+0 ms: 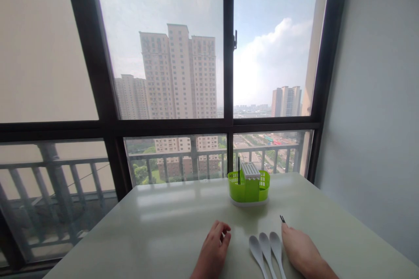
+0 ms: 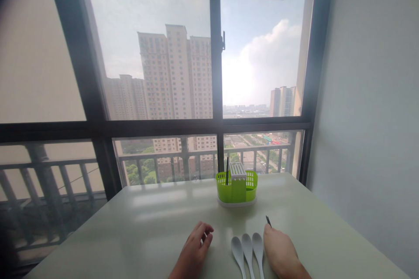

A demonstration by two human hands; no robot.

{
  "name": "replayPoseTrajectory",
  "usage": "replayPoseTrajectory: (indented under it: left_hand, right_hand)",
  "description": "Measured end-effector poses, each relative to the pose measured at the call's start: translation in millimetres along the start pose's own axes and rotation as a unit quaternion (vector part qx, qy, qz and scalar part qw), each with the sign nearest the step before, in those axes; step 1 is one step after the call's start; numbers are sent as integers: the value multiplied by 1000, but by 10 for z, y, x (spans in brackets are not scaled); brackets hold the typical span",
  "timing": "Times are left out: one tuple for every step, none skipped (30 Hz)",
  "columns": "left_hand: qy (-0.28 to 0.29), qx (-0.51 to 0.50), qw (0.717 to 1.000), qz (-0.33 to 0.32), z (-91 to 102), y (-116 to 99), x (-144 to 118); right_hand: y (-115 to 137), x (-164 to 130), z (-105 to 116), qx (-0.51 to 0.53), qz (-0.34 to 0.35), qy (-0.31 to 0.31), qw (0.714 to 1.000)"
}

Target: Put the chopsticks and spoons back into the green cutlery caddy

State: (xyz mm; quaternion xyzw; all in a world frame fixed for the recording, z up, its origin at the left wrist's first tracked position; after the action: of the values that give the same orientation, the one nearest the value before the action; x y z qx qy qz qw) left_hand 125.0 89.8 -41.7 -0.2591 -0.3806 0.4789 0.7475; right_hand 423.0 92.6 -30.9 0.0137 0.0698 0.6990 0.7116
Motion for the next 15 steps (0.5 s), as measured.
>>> replayPoseTrajectory:
  left_hand:
    - [-1,0,1000,0,3,-2,1]
    - [-1,1,1000,1,5,-4,1]
    - [-1,1,1000,2,8,-8,2]
    - [0,2,1000,3,10,-13,3]
    - [1,1,1000,3,11,-19,3]
    - [2,-1,1000,2,11,-26,2]
    - [2,-3,1000,0,11,-32,1]
    - [2,-5,1000,-1,10,-37,0]
    - [1,-7,1000,-3,10,-41,-2]
    - [0,-7,1000,-4,10,-43,-4]
    - [-2,-6,1000,-4,10,-43,-6]
    - [-2,-4,1000,-3,9,-42,-7]
    - [-3,-3,1000,-2,8,-41,-7]
    - [-3,-1,1000,-2,7,-42,-7]
    - [-2,-1,1000,-1,6,-45,-6]
  right_hand:
    - [5,-5,4,5,4,0,1000]
    - [7,-10,8,9,7,2,1000]
    - [4,-13,11,11,10,4,1000]
    - [-3,-15,12,10,14,6,1000]
    - [-13,-14,9,7,19,8,1000]
    - [-28,-10,2,3,24,7,1000]
    - [-48,-2,-11,-3,28,5,1000]
    - [-73,9,-30,-10,32,3,999]
    - [-102,23,-52,-16,34,0,999]
    - [-133,37,-73,-19,34,-4,999]
    - [-165,50,-87,-20,34,-10,999]
    - [-192,60,-91,-18,35,-16,999]
    - [-212,66,-76,-15,36,-22,999]
    - [-225,67,-39,-12,35,-29,999]
    - [-230,61,23,-8,32,-38,999]
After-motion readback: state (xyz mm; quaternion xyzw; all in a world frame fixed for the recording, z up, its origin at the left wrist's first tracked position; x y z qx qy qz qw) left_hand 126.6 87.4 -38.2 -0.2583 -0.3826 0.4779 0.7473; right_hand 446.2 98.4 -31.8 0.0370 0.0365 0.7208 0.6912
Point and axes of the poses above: each hand's wrist, its own x-axis towards the middle knuckle, its own z-axis out of the back of the hand, y = z × x, the point moved 5 cm from there along x, towards the middle knuckle, and after that the axes turned 6 degrees about y, right-handed, at the moved point
